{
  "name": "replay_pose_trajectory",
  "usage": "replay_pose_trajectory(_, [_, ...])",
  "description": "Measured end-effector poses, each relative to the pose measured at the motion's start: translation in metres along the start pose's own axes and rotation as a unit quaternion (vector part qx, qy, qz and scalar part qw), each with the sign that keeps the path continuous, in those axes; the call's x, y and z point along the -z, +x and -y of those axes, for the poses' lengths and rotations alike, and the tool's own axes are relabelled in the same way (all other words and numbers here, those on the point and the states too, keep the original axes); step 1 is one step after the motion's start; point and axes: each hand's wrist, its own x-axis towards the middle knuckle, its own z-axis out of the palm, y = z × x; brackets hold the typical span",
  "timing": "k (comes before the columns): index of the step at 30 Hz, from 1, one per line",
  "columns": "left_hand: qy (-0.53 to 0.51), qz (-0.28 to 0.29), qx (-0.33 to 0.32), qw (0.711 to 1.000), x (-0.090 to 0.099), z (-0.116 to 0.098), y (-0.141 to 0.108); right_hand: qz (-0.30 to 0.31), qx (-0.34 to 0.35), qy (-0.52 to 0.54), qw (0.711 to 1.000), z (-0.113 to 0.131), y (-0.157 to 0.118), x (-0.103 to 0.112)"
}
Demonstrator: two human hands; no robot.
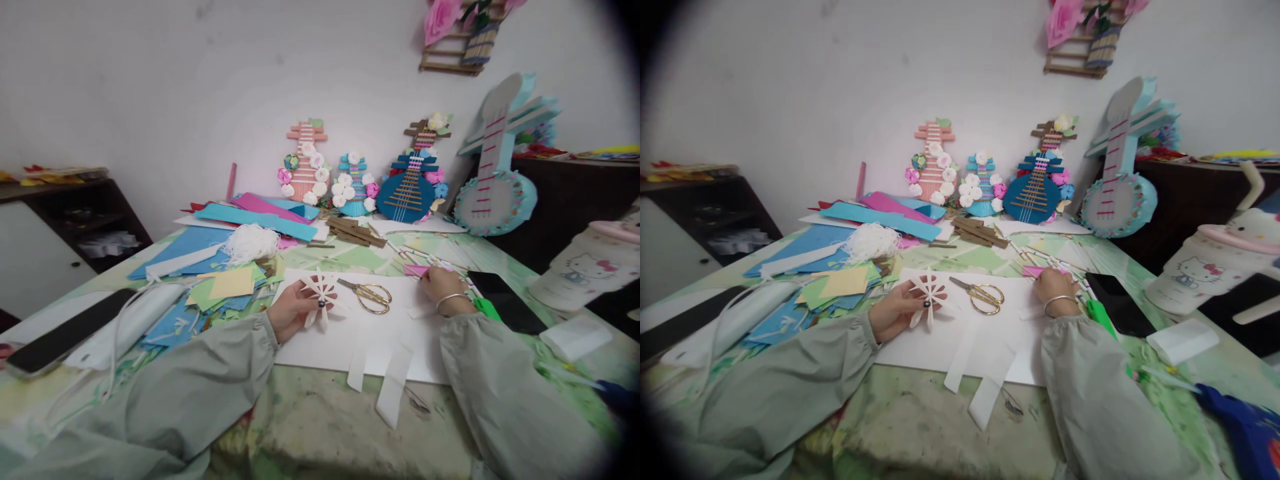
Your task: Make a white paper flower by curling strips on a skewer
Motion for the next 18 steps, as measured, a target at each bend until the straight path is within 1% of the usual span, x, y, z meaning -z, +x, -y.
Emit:
replay_pose_trajectory(3, [0.024,0.007,-0.026,0.999,0.002,0.001,0.003,-0.040,0.028,0.031,0.998,0.009,-0.003,0.011])
replay_pose_trajectory(6, [0.048,0.025,-0.047,0.997,0.006,0.000,0.006,-0.081,0.066,0.084,0.991,0.025,-0.011,0.022])
replay_pose_trajectory(7, [0.053,0.032,-0.051,0.997,0.007,0.000,0.007,-0.091,0.082,0.113,0.986,0.032,-0.016,0.024])
replay_pose_trajectory(8, [0.056,0.038,-0.052,0.996,0.008,-0.001,0.008,-0.096,0.115,0.205,0.967,0.040,-0.023,0.025])
replay_pose_trajectory(9, [0.057,0.043,-0.053,0.996,0.009,-0.001,0.009,-0.076,0.147,0.287,0.943,0.049,-0.030,0.025])
replay_pose_trajectory(10, [0.059,0.046,-0.053,0.996,0.010,-0.002,0.010,-0.046,0.176,0.347,0.920,0.058,-0.039,0.024])
replay_pose_trajectory(11, [0.060,0.049,-0.054,0.996,0.010,-0.003,0.010,-0.003,0.201,0.388,0.900,0.066,-0.049,0.022])
replay_pose_trajectory(12, [0.062,0.051,-0.055,0.995,0.011,-0.003,0.011,0.037,0.212,0.418,0.882,0.075,-0.059,0.021])
replay_pose_trajectory(14, [0.065,0.053,-0.059,0.995,0.011,-0.004,0.011,0.113,0.218,0.454,0.856,0.090,-0.078,0.019])
replay_pose_trajectory(16, [0.064,0.052,-0.067,0.994,0.010,-0.005,0.010,0.179,0.229,0.459,0.840,0.100,-0.092,0.019])
replay_pose_trajectory(18, [0.063,0.054,-0.074,0.994,0.008,-0.006,0.008,0.209,0.246,0.436,0.840,0.106,-0.102,0.019])
